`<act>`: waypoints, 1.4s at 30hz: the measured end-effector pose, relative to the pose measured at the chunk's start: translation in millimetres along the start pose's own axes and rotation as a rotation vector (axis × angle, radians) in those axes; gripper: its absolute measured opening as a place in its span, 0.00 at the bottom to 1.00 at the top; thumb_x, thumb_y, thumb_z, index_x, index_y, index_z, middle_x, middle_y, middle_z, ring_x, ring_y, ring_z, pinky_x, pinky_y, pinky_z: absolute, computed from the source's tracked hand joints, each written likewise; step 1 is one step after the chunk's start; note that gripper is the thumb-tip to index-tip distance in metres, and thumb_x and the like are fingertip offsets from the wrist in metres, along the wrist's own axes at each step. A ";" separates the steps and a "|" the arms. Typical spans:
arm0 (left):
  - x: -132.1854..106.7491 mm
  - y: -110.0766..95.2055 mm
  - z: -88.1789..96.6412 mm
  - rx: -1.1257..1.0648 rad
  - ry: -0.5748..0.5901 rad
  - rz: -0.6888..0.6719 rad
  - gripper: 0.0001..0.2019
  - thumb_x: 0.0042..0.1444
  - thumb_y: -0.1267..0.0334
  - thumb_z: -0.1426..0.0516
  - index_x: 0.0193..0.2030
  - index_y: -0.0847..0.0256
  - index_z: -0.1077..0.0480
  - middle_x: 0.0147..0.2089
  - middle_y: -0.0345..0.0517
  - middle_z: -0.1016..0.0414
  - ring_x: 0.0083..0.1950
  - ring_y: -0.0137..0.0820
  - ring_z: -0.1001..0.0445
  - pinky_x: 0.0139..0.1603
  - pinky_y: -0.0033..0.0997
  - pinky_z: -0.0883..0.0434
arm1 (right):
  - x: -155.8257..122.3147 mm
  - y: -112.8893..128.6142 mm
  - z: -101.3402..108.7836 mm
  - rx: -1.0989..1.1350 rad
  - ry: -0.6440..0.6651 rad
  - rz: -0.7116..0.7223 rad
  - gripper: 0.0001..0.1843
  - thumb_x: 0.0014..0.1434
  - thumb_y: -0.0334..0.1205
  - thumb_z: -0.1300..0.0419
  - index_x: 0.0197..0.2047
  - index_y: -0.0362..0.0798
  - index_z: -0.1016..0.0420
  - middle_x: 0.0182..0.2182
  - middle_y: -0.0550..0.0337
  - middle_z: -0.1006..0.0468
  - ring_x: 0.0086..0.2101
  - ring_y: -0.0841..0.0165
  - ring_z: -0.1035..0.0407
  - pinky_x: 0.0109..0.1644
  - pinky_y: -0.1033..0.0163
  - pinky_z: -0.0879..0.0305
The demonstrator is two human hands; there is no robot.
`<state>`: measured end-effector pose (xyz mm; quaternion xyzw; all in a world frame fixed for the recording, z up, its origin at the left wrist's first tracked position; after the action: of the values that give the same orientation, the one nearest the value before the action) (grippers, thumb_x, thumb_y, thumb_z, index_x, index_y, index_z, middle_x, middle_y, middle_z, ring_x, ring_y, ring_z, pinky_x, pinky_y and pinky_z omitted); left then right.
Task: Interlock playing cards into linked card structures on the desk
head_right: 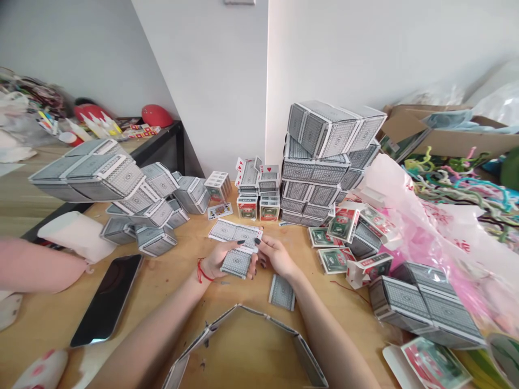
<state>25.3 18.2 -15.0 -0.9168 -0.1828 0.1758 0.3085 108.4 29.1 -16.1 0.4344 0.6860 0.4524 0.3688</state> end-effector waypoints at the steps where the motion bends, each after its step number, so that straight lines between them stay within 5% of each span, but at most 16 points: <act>1: 0.4 -0.1 -0.1 -0.019 0.013 -0.011 0.19 0.51 0.54 0.51 0.40 0.71 0.32 0.31 0.55 0.25 0.33 0.39 0.25 0.34 0.35 0.32 | 0.4 -2.5 -0.3 0.024 0.005 -0.007 0.16 0.55 0.50 0.45 0.26 0.47 0.39 0.14 0.69 0.38 0.14 0.77 0.49 0.17 0.70 0.52; 16: 8.2 1.3 -5.3 -0.115 -0.020 -0.009 0.12 0.51 0.57 0.51 0.29 0.66 0.37 0.24 0.42 0.36 0.25 0.30 0.30 0.30 0.30 0.32 | 2.2 -10.0 5.6 0.089 -0.056 0.025 0.15 0.54 0.48 0.43 0.25 0.46 0.39 0.13 0.71 0.43 0.13 0.78 0.48 0.17 0.70 0.53; 28: 7.9 -1.7 -9.7 -0.117 -0.038 -0.063 0.12 0.53 0.59 0.53 0.36 0.66 0.37 0.25 0.43 0.36 0.25 0.32 0.29 0.27 0.30 0.33 | -0.7 -2.3 8.1 0.063 -0.144 0.072 0.17 0.52 0.49 0.42 0.23 0.46 0.40 0.14 0.72 0.47 0.14 0.78 0.52 0.18 0.70 0.55; 42: 8.4 -2.4 -6.1 -0.160 -0.051 -0.113 0.14 0.51 0.59 0.50 0.39 0.68 0.35 0.25 0.44 0.34 0.26 0.33 0.30 0.32 0.36 0.31 | -2.3 -6.0 8.9 0.053 -0.230 0.064 0.19 0.50 0.54 0.42 0.23 0.47 0.41 0.14 0.70 0.42 0.14 0.76 0.45 0.15 0.70 0.50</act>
<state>34.8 20.7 -10.8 -0.9220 -0.2554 0.1662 0.2389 115.6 28.3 -24.3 0.5148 0.6366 0.3929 0.4186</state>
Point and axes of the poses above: each hand's wrist, its own x-axis towards the middle knuckle, its own z-axis out of the back of the hand, y = z × x, the point moved 7 cm from there along x, towards the middle knuckle
